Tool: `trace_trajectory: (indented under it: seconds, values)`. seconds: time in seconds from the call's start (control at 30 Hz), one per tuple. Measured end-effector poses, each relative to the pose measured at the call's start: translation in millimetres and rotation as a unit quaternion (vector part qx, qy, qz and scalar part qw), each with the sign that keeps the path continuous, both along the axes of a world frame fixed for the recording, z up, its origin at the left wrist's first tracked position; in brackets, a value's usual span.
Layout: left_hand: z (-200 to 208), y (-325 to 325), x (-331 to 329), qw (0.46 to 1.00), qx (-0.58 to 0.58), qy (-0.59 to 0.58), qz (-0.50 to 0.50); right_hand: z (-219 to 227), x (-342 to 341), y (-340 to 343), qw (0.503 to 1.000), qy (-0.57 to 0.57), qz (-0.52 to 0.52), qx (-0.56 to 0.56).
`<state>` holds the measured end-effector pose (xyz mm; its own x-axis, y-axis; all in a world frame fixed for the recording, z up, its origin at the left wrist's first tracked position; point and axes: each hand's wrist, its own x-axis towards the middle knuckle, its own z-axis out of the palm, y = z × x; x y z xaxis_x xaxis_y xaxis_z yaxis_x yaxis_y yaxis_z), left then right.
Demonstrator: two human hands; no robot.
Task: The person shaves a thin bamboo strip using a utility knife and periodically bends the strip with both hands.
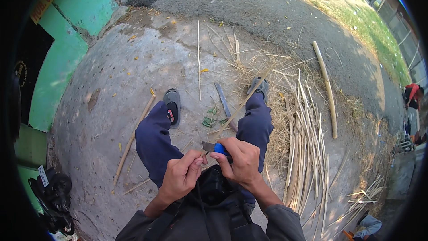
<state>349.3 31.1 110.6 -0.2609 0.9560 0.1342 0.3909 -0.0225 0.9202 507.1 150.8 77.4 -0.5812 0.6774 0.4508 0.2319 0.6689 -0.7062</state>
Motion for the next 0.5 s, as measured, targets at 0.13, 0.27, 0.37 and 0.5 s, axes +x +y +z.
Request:
trace_trajectory:
  seconds: [0.13, 0.27, 0.37, 0.5]
  values:
    - [3.6, -1.6, -1.0, 1.0, -0.003, -0.011, -0.01, 3.0, 0.5, 5.6, 1.0, 0.007, -0.007, 0.005]
    - [5.8, -1.6, -1.9, 1.0, -0.012, -0.008, -0.014, 7.4, -0.1, 11.5, 0.999, 0.008, -0.014, 0.029]
    - [4.9, -2.8, -4.9, 1.0, -0.01, 0.002, -0.015, 8.4, -0.9, 15.6, 0.999, 0.006, -0.023, 0.043]
    - [7.4, -4.0, -4.8, 1.0, -0.015, 0.001, -0.016, 10.0, -0.3, 25.3, 0.997, 0.003, -0.038, 0.06]
